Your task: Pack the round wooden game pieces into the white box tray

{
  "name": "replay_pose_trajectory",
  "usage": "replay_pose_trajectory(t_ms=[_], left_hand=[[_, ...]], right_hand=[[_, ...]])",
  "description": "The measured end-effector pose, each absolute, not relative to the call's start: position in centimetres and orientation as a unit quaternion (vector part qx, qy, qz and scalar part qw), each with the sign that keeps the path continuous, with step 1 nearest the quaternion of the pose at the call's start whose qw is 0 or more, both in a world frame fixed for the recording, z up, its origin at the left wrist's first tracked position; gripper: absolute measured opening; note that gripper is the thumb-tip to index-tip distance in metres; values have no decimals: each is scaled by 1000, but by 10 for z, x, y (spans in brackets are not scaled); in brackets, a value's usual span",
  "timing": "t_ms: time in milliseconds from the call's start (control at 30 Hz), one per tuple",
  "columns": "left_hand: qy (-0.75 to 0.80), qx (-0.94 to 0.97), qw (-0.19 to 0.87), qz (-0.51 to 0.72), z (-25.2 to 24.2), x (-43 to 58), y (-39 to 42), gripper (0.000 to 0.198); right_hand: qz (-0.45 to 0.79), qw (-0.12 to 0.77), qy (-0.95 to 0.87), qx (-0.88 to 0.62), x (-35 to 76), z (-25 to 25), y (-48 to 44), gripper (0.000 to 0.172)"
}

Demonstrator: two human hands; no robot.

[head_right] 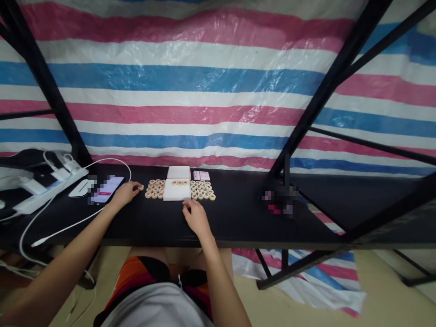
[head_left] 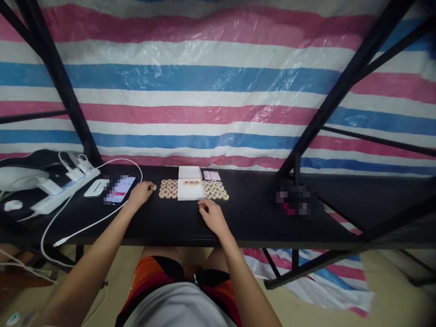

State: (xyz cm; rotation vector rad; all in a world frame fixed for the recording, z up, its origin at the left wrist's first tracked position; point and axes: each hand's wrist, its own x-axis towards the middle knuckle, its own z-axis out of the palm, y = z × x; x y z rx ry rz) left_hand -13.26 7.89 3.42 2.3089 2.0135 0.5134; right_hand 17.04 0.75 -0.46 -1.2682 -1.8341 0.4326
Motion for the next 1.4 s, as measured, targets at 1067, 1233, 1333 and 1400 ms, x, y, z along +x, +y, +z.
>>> replay_pose_trajectory(t_ms=[1067, 1233, 1333, 1400], left_hand=[[581, 813, -16, 41, 51, 10, 126, 28], [609, 790, -34, 53, 48, 18, 124, 27], [620, 780, -42, 73, 53, 16, 120, 25], [625, 770, -41, 121, 60, 6, 116, 24]], right_hand=[[124, 395, -752, -513, 168, -6, 6, 27], [112, 378, -755, -524, 167, -5, 4, 29], [115, 394, -744, -528, 167, -7, 5, 30], [117, 395, -744, -526, 168, -9, 5, 31]])
